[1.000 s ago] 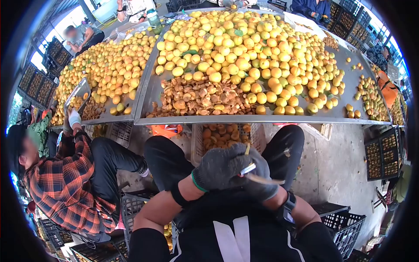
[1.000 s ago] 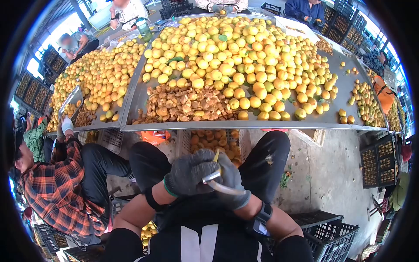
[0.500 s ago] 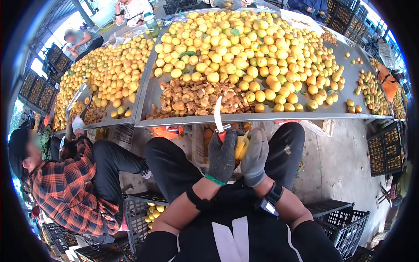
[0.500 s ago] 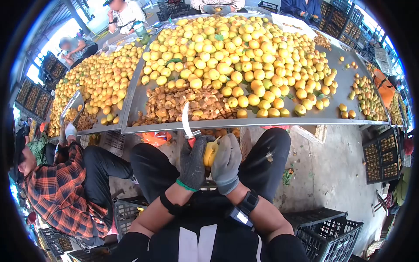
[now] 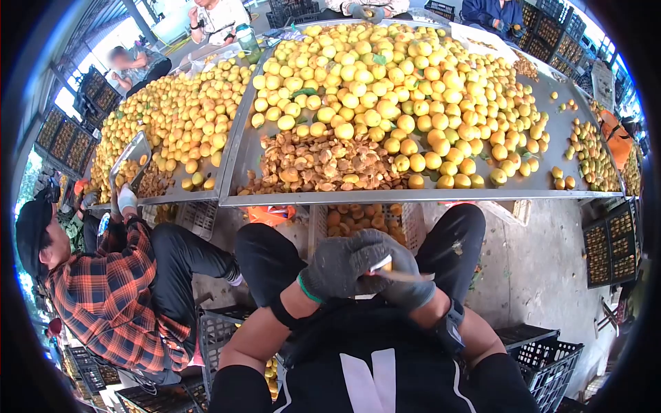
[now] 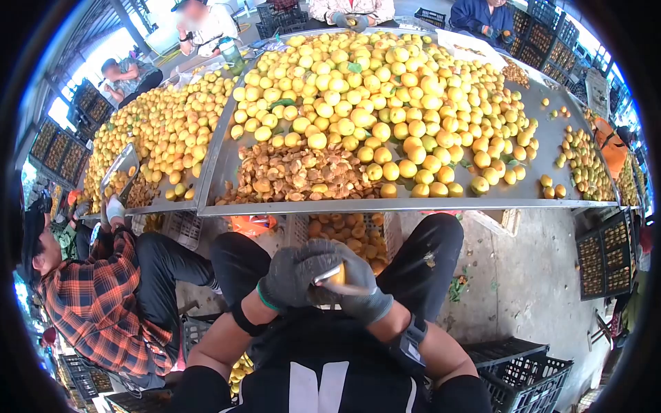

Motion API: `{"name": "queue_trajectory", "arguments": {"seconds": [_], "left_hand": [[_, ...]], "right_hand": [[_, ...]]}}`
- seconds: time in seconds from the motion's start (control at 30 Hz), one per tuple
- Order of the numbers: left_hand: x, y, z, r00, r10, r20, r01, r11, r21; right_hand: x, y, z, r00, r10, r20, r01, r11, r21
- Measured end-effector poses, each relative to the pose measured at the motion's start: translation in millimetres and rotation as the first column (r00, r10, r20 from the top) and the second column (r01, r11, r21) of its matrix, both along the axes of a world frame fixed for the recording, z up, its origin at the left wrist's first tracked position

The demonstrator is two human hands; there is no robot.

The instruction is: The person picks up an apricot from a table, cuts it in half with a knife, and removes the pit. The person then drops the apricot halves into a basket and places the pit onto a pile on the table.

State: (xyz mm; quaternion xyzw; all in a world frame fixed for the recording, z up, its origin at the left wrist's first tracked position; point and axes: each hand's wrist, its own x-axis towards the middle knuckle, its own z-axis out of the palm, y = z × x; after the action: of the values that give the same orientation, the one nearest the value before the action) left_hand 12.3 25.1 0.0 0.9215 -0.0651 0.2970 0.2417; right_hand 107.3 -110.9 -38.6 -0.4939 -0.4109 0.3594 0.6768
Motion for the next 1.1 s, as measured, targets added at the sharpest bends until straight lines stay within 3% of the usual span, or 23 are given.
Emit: {"name": "queue_trajectory", "arguments": {"seconds": [0.07,0.1,0.13,0.17,0.2,0.23,0.27,0.33,0.37,0.4,0.47,0.5,0.53,0.6,0.63,0.67,0.73,0.77,0.8,0.87,0.93,1.03,1.1], "left_hand": [[3,-5,3,0.991,-0.109,0.077,0.117,0.987,-0.106],[4,-9,0,0.987,-0.062,0.145,0.076,0.993,-0.095],[8,-15,-1,0.987,-0.063,0.146,0.077,0.993,-0.095],[13,-22,-2,0.990,0.034,0.140,0.007,0.958,-0.286],[18,-28,-1,0.985,0.130,0.117,-0.061,0.883,-0.465],[18,-36,4,0.975,0.213,0.059,-0.145,0.820,-0.553],[22,-40,2,0.975,0.212,0.059,-0.145,0.820,-0.554],[29,-44,-7,0.956,0.279,-0.093,-0.221,0.473,-0.853],[34,-43,-19,0.968,0.235,-0.086,-0.168,0.359,-0.918],[35,-39,-28,0.967,0.241,-0.083,-0.169,0.360,-0.918],[36,-32,-41,0.981,0.043,-0.188,-0.176,-0.197,-0.964],[37,-37,-70,0.976,0.152,-0.156,-0.196,0.298,-0.934],[38,-34,-93,0.975,0.159,-0.153,-0.195,0.300,-0.934],[42,-27,-119,0.999,0.014,-0.052,-0.053,0.117,-0.992],[40,-21,-109,0.999,0.008,-0.051,-0.052,0.118,-0.992],[34,-8,-87,0.992,-0.035,-0.121,-0.102,0.344,-0.934],[20,14,-55,0.960,-0.063,-0.272,-0.142,0.728,-0.671],[20,20,-59,0.949,0.214,-0.232,-0.279,0.912,-0.301],[22,22,-62,0.949,0.215,-0.230,-0.279,0.912,-0.301],[28,25,-48,0.839,0.211,-0.502,-0.510,0.626,-0.590],[23,24,-44,0.864,0.254,-0.434,-0.462,0.742,-0.486],[20,22,-40,0.877,0.248,-0.412,-0.424,0.804,-0.417],[23,18,-33,0.891,0.027,-0.453,-0.425,0.404,-0.810]], "right_hand": [[-8,0,9,0.937,-0.234,0.258,0.269,0.957,-0.110],[-16,11,2,0.816,-0.223,-0.533,0.251,0.968,-0.021],[-18,13,5,0.816,-0.224,-0.533,0.252,0.967,-0.022],[-17,16,11,0.860,-0.490,-0.143,0.486,0.872,-0.058],[-14,19,16,0.699,-0.663,0.267,0.685,0.728,0.013],[-6,21,18,0.568,-0.683,0.460,0.733,0.673,0.095],[-3,22,20,0.567,-0.683,0.461,0.733,0.673,0.095],[-1,23,26,0.394,-0.688,0.610,0.795,0.587,0.148],[-1,22,30,0.665,-0.695,0.275,0.711,0.701,0.054],[4,21,26,0.668,-0.691,0.275,0.707,0.705,0.057],[13,20,18,0.538,-0.578,0.614,0.590,0.778,0.216],[10,21,22,0.702,-0.543,0.460,0.534,0.829,0.165],[8,24,21,0.704,-0.540,0.461,0.527,0.833,0.170],[9,29,17,0.922,-0.355,0.153,0.345,0.935,0.086],[14,25,29,0.720,-0.413,0.558,0.372,0.908,0.192],[15,22,30,0.716,-0.417,0.560,0.378,0.906,0.192],[15,14,29,0.956,-0.280,0.092,0.282,0.959,-0.008],[26,10,15,0.932,-0.073,-0.354,0.020,0.989,-0.149],[30,3,5,0.933,-0.073,-0.352,0.021,0.989,-0.149],[30,-2,11,0.540,-0.070,-0.839,-0.111,0.982,-0.154],[33,-8,-21,0.573,-0.071,-0.816,-0.088,0.985,-0.147],[34,-7,-55,0.951,0.022,-0.308,-0.133,0.929,-0.345],[28,-9,-67,0.913,0.125,-0.389,-0.252,0.922,-0.293]]}}
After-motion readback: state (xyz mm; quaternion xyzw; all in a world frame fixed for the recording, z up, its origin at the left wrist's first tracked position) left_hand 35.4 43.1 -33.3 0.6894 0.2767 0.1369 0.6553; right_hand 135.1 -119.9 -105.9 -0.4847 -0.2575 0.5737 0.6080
